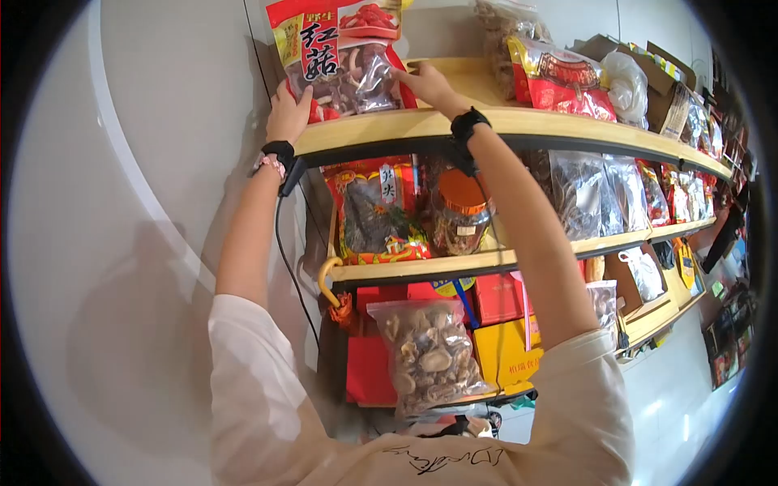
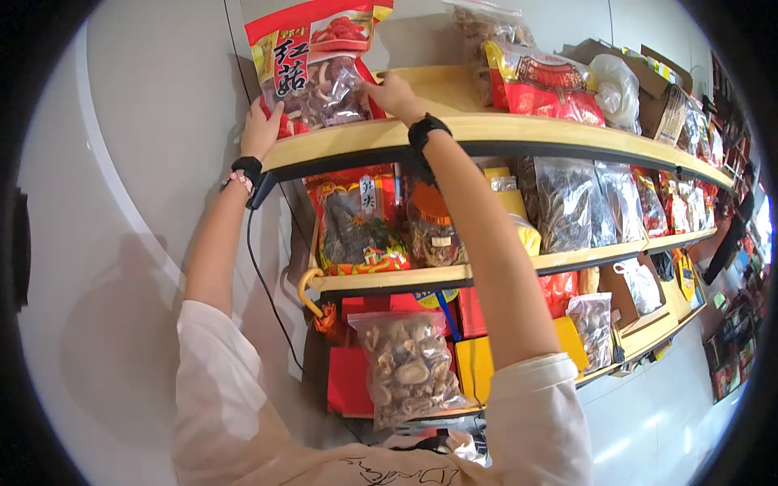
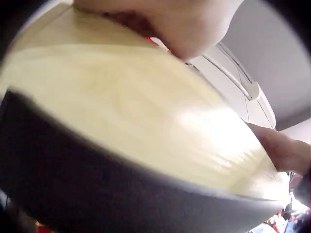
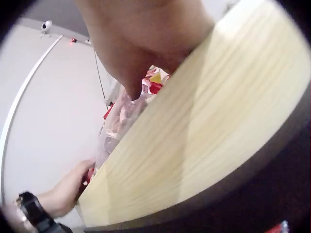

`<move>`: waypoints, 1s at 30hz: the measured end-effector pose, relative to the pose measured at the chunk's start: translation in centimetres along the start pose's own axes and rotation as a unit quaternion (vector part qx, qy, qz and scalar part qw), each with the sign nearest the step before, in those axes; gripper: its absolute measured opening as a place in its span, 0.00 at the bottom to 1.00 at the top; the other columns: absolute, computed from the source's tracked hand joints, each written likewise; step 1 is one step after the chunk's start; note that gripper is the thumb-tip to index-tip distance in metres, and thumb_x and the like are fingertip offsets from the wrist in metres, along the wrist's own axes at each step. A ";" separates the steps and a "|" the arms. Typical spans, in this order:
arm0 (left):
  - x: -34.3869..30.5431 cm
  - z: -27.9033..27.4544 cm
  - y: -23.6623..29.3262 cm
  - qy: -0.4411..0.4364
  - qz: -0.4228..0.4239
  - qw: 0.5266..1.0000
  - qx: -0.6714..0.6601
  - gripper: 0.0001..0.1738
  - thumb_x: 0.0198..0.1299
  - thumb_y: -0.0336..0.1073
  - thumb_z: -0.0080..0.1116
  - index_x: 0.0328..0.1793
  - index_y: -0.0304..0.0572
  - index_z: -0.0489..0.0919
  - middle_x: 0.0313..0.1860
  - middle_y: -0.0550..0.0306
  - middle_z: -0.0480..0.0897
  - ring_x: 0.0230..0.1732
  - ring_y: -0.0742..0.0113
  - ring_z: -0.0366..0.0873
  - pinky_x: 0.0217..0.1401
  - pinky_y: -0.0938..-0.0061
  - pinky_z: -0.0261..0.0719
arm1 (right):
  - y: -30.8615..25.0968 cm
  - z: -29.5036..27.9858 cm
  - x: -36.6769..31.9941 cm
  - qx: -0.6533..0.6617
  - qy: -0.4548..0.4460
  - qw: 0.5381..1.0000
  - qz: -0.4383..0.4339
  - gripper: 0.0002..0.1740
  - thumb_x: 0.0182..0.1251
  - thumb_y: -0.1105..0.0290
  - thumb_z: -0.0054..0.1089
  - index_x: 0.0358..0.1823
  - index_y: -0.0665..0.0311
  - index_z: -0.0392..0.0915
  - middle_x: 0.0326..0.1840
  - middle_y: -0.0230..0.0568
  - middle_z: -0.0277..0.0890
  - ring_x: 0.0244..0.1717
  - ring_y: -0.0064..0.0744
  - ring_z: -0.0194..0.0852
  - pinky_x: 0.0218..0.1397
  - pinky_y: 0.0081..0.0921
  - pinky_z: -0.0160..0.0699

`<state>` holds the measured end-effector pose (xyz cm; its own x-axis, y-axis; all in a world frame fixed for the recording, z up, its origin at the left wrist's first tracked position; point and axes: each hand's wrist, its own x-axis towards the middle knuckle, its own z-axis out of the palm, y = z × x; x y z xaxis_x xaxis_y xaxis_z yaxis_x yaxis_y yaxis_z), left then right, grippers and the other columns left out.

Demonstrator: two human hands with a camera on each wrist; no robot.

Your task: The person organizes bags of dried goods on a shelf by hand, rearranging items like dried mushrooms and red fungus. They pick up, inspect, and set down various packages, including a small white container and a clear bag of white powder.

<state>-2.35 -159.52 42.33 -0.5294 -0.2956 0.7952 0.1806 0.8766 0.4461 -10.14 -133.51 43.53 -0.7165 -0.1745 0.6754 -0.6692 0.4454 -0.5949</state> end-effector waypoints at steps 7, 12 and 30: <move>-1.7 0.3 0.9 0.030 -0.044 0.996 0.072 0.37 0.59 0.64 0.42 0.65 0.45 0.65 0.59 0.43 0.73 0.54 0.43 0.74 0.56 0.54 0.71 | -0.5 1.9 0.5 0.035 0.020 0.996 0.082 0.31 0.56 0.44 0.60 0.43 0.69 0.80 0.38 0.49 0.81 0.40 0.42 0.81 0.44 0.32 0.76; -1.6 0.4 0.7 0.006 -0.050 0.995 0.084 0.38 0.59 0.64 0.41 0.65 0.45 0.65 0.56 0.42 0.75 0.54 0.43 0.74 0.56 0.54 0.71 | -0.1 2.2 1.0 0.026 0.032 0.995 0.094 0.27 0.55 0.50 0.65 0.44 0.69 0.79 0.37 0.45 0.82 0.40 0.36 0.80 0.45 0.30 0.75; -1.8 1.0 0.6 0.111 0.006 0.993 0.028 0.38 0.58 0.60 0.49 0.67 0.44 0.61 0.56 0.42 0.75 0.54 0.43 0.74 0.56 0.56 0.71 | -0.9 1.9 0.2 0.245 -0.037 0.969 0.027 0.23 0.62 0.62 0.63 0.52 0.71 0.73 0.42 0.39 0.78 0.41 0.25 0.76 0.42 0.25 0.74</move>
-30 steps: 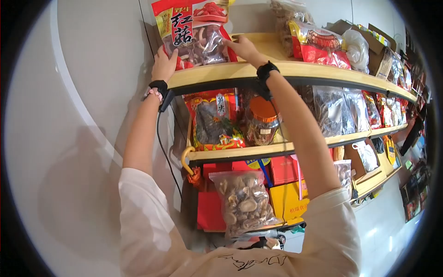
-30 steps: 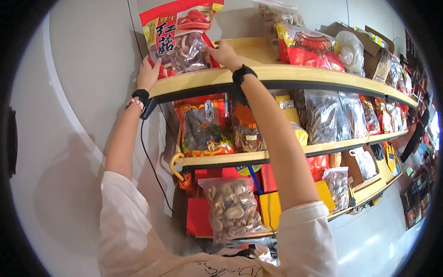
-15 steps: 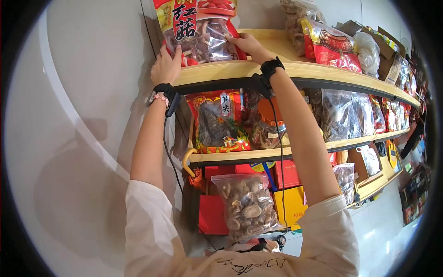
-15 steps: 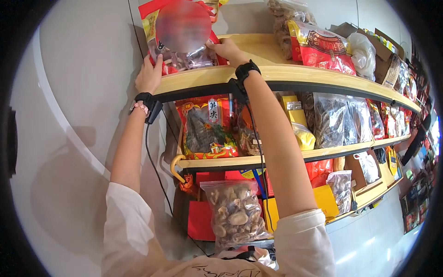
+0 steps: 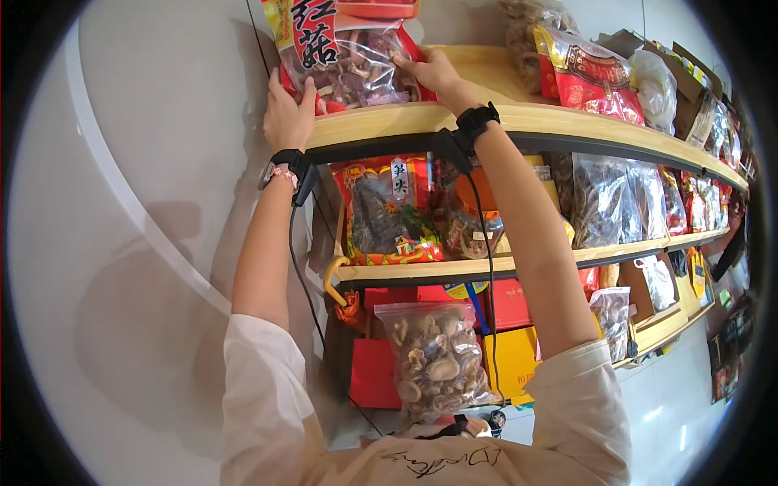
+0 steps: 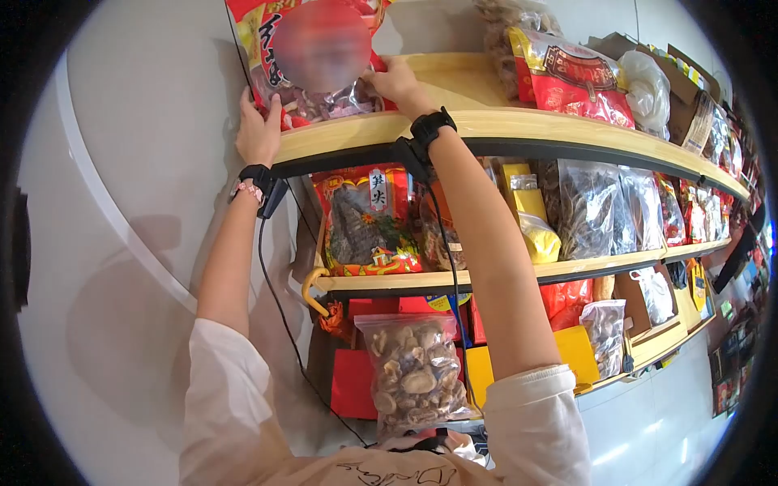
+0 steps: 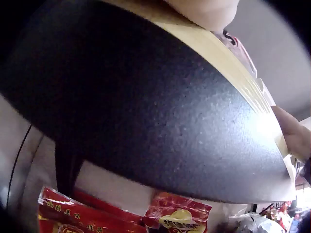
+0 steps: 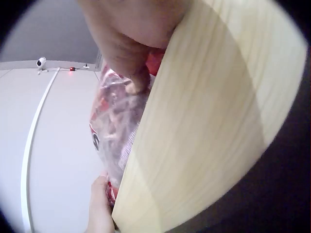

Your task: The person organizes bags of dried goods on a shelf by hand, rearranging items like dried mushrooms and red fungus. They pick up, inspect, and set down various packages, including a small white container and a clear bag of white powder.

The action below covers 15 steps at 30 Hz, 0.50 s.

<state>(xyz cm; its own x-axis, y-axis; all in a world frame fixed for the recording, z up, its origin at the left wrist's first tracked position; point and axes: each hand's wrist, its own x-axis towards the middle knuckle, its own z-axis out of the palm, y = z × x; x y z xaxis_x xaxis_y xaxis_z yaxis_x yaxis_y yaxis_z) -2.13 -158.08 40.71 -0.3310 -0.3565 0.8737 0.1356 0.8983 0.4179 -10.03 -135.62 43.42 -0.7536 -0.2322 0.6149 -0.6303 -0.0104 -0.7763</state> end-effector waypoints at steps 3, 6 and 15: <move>-0.8 -0.5 0.1 0.051 0.036 0.994 -0.090 0.41 0.57 0.57 0.54 0.69 0.40 0.57 0.56 0.42 0.74 0.55 0.43 0.73 0.54 0.56 0.71 | 0.4 -0.2 -0.2 0.097 0.027 0.984 -0.147 0.22 0.59 0.63 0.66 0.48 0.73 0.76 0.34 0.36 0.78 0.32 0.19 0.73 0.33 0.20 0.73; -0.2 -0.6 1.4 0.105 0.096 0.972 -0.186 0.39 0.57 0.55 0.56 0.67 0.36 0.60 0.55 0.39 0.73 0.53 0.46 0.73 0.54 0.57 0.71 | -0.6 -1.1 -0.6 0.090 0.054 0.976 -0.192 0.21 0.59 0.64 0.65 0.49 0.73 0.75 0.32 0.34 0.78 0.31 0.18 0.73 0.35 0.20 0.74; -3.3 -7.7 10.3 0.062 0.142 0.928 -0.338 0.33 0.59 0.46 0.60 0.64 0.33 0.64 0.54 0.43 0.69 0.56 0.54 0.69 0.59 0.67 0.65 | -8.5 -8.3 -8.4 0.060 0.077 0.963 -0.252 0.19 0.62 0.65 0.61 0.51 0.68 0.77 0.41 0.34 0.79 0.40 0.17 0.74 0.45 0.19 0.73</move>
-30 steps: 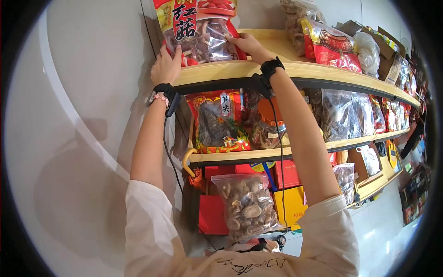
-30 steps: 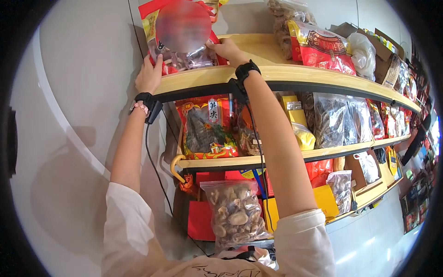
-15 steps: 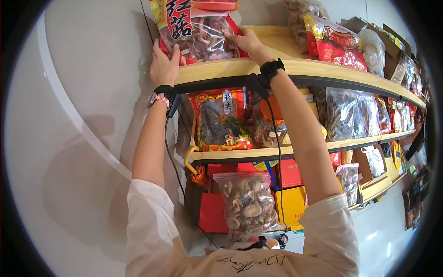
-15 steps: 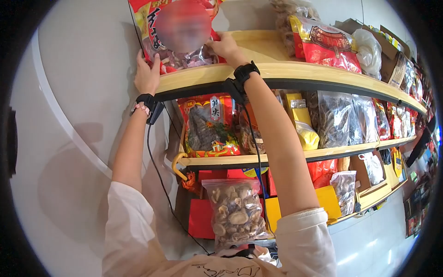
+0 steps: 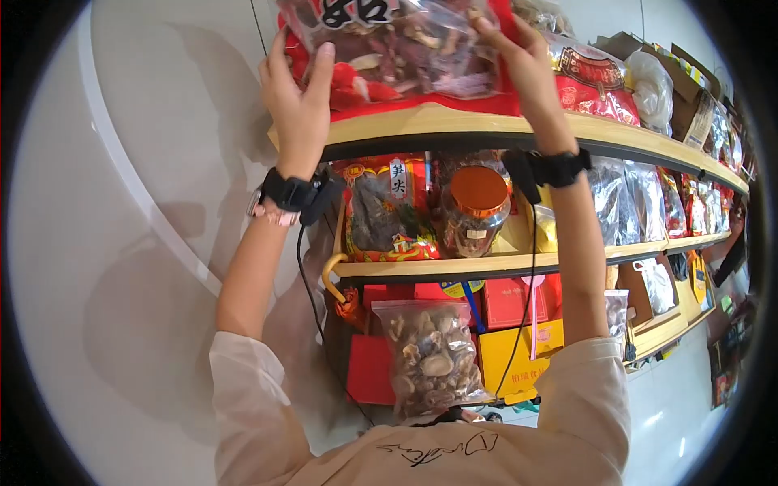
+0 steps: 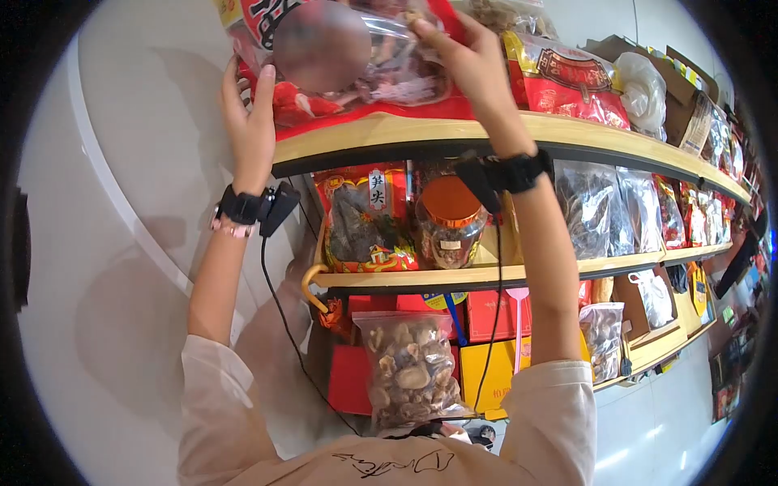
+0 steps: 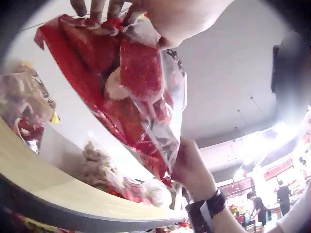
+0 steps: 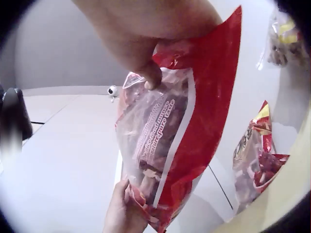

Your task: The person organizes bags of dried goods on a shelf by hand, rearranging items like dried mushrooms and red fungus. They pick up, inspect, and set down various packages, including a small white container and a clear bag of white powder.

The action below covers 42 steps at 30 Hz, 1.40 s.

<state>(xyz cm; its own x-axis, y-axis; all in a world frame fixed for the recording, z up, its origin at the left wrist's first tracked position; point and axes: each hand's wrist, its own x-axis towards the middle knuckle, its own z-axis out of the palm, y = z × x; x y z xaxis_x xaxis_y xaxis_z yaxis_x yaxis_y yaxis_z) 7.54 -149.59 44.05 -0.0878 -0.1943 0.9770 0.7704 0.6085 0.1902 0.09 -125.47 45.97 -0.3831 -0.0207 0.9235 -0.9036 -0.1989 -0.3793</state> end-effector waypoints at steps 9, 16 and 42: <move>-16.6 -2.7 8.6 -0.299 -0.096 0.949 -0.032 0.34 0.54 0.37 0.62 0.66 0.34 0.63 0.59 0.47 0.70 0.61 0.56 0.66 0.64 0.65 0.62 | -7.1 -12.1 -19.3 -0.097 0.108 0.930 0.336 0.12 0.62 0.73 0.55 0.47 0.67 0.75 0.34 0.27 0.74 0.32 0.14 0.68 0.35 0.15 0.67; -32.7 0.0 16.5 -0.405 -0.351 0.815 -0.221 0.34 0.53 0.35 0.63 0.65 0.36 0.64 0.59 0.46 0.68 0.61 0.56 0.66 0.64 0.67 0.61 | -13.7 -20.1 -37.8 -0.123 0.205 0.850 0.469 0.11 0.60 0.74 0.55 0.45 0.66 0.73 0.26 0.26 0.69 0.26 0.16 0.65 0.29 0.16 0.63; -45.9 2.4 19.7 -0.532 -0.481 0.697 0.000 0.39 0.54 0.49 0.62 0.66 0.33 0.62 0.55 0.36 0.72 0.56 0.44 0.71 0.58 0.61 0.68 | -7.9 -25.8 -49.4 -0.235 -0.099 0.741 0.621 0.20 0.64 0.64 0.58 0.51 0.74 0.72 0.43 0.47 0.78 0.44 0.33 0.74 0.50 0.27 0.70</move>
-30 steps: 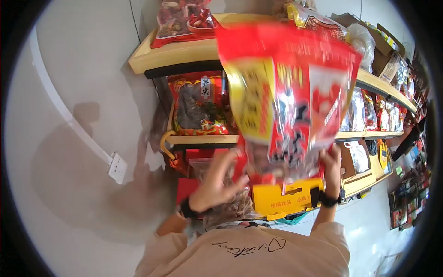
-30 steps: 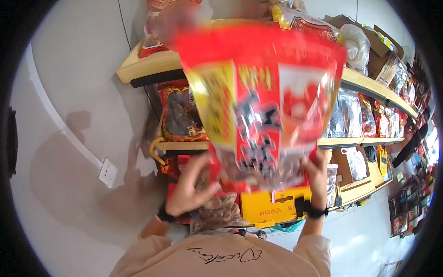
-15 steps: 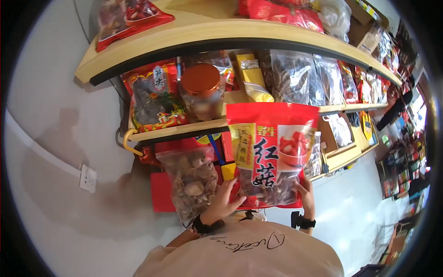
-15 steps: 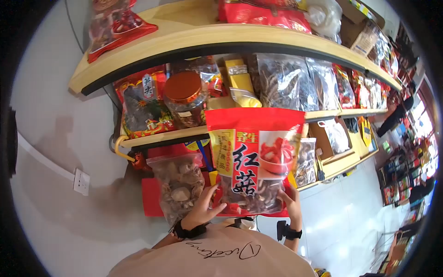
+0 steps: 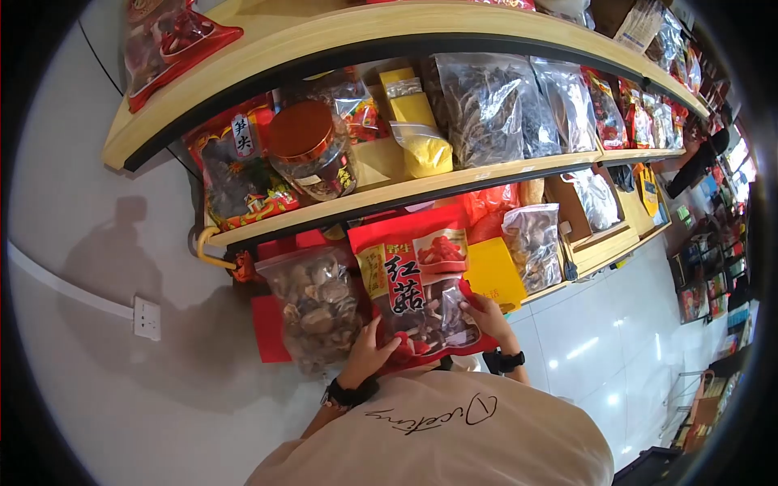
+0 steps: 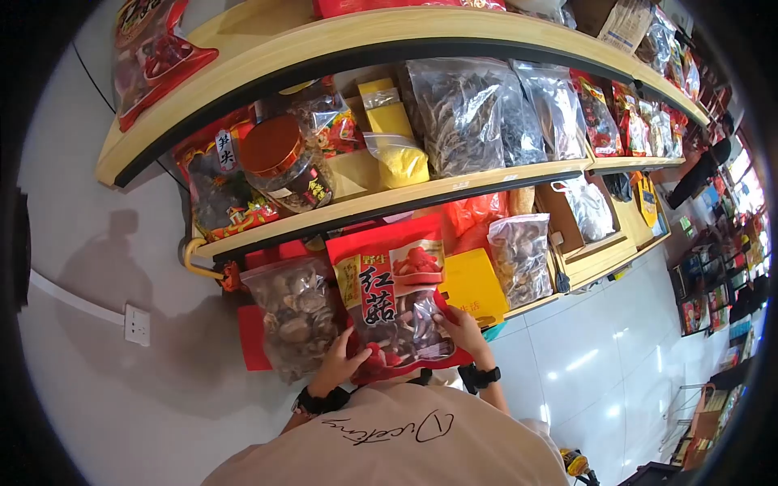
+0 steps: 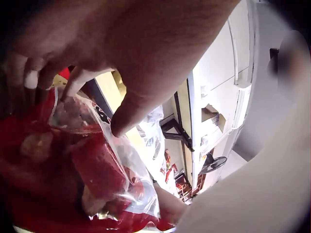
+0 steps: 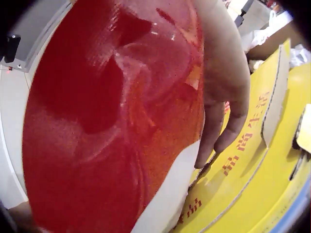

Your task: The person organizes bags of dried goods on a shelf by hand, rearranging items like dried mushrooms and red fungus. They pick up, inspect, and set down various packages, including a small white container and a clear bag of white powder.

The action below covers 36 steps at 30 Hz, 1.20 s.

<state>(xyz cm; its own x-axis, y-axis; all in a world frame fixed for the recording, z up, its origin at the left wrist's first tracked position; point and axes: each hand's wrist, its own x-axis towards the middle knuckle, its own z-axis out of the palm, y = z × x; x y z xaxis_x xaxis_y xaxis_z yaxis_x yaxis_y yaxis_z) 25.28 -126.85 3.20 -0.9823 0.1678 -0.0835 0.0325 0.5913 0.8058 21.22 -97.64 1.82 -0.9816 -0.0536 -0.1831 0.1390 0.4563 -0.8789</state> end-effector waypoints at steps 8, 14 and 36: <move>2.4 1.2 0.8 0.107 -0.013 0.994 0.000 0.37 0.53 0.48 0.63 0.63 0.32 0.65 0.53 0.36 0.73 0.55 0.43 0.71 0.58 0.60 0.68 | 0.3 0.1 3.4 0.108 -0.062 0.992 0.034 0.23 0.65 0.58 0.57 0.51 0.71 0.73 0.38 0.54 0.78 0.40 0.42 0.76 0.49 0.32 0.72; 3.5 2.4 -0.1 0.100 -0.029 0.994 0.033 0.38 0.53 0.49 0.62 0.64 0.32 0.64 0.54 0.29 0.70 0.56 0.38 0.68 0.58 0.59 0.68 | 3.9 1.0 6.4 0.076 -0.037 0.994 -0.067 0.24 0.64 0.58 0.58 0.52 0.72 0.71 0.43 0.52 0.76 0.45 0.42 0.74 0.53 0.31 0.69; 3.0 5.0 -0.8 0.126 -0.097 0.979 0.124 0.41 0.56 0.57 0.54 0.69 0.38 0.60 0.62 0.27 0.64 0.60 0.34 0.66 0.59 0.49 0.66 | 2.1 0.1 5.1 0.123 -0.059 0.990 -0.028 0.24 0.66 0.57 0.55 0.52 0.72 0.69 0.44 0.52 0.75 0.45 0.39 0.72 0.53 0.31 0.69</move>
<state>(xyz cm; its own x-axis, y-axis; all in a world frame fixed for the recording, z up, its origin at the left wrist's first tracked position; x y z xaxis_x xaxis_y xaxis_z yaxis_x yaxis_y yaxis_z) 23.21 -122.94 -0.64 -0.9876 -0.1489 -0.0492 -0.1471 0.7712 0.6193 16.55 -97.07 -1.00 -0.9687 -0.1822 -0.1684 0.1269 0.2194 -0.9673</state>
